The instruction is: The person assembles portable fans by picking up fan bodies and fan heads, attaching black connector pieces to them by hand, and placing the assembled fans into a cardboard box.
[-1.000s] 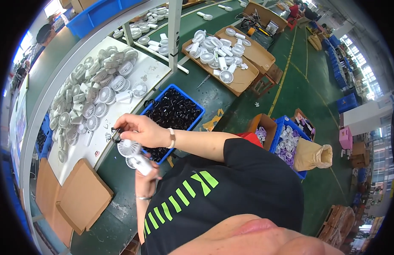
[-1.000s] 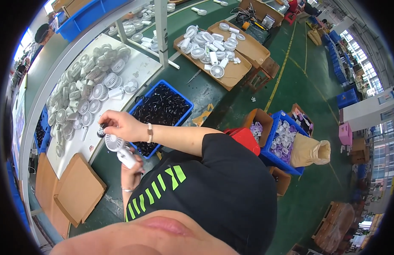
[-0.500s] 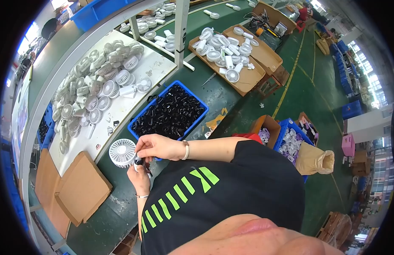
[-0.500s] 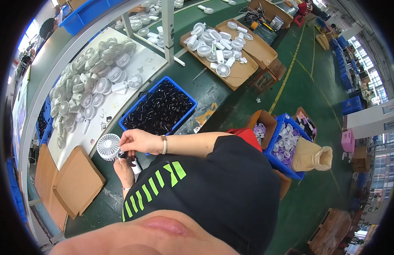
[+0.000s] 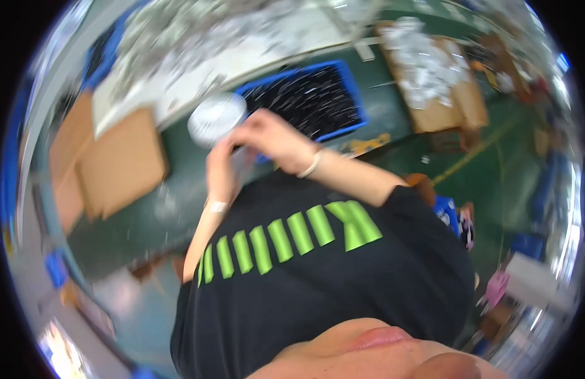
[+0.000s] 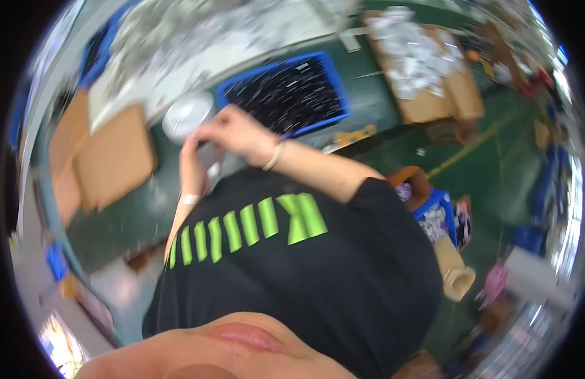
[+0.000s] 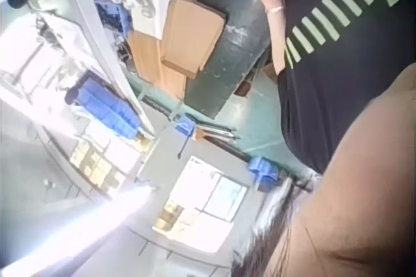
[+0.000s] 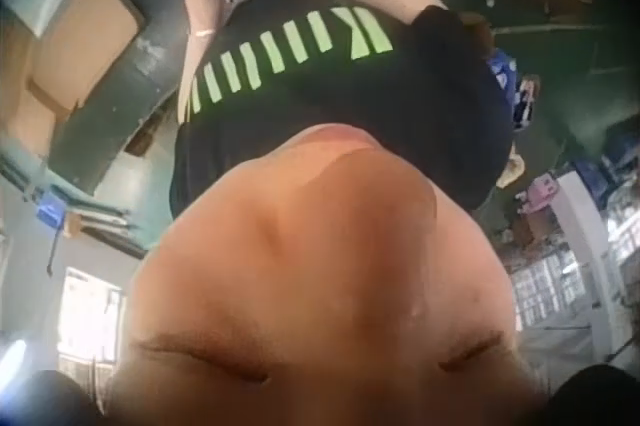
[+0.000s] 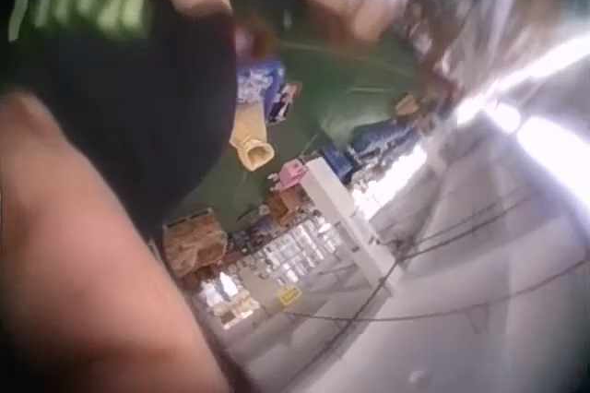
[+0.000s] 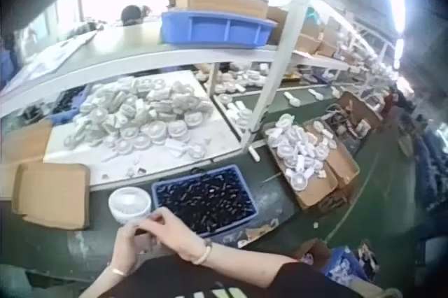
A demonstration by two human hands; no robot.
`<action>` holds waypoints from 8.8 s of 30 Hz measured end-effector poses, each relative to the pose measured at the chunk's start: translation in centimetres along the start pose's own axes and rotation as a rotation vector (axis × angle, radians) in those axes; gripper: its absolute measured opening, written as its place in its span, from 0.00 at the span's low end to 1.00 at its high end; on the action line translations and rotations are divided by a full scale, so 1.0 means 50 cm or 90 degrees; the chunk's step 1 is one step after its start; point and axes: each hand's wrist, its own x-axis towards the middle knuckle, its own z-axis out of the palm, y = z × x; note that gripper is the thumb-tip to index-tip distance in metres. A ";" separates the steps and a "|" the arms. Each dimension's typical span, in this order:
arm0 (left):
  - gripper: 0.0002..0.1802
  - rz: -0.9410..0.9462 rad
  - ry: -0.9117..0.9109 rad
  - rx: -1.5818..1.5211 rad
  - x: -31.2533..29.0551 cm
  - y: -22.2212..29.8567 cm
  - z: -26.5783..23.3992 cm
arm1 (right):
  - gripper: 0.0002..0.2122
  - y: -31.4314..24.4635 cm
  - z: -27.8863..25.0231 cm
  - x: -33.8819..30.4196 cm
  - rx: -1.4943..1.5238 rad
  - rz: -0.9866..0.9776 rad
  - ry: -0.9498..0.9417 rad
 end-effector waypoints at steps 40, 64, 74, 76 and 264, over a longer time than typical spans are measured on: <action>0.27 -0.187 -0.033 0.483 -0.016 -0.394 -0.189 | 0.09 0.301 -0.252 0.207 -0.734 -0.111 0.346; 0.43 -0.302 0.576 0.502 0.243 -0.489 -0.635 | 0.08 0.224 -0.290 0.246 -0.511 0.039 0.389; 0.23 -0.347 -0.147 0.785 0.245 -0.223 -0.290 | 0.13 0.208 -0.305 0.232 -0.109 0.157 0.357; 0.21 -0.273 -0.032 0.711 0.380 -0.139 -0.281 | 0.11 0.210 -0.291 0.230 -0.073 0.192 0.363; 0.25 -0.227 -0.146 -0.398 -0.068 0.016 -0.038 | 0.16 0.104 0.074 -0.030 0.162 0.094 0.065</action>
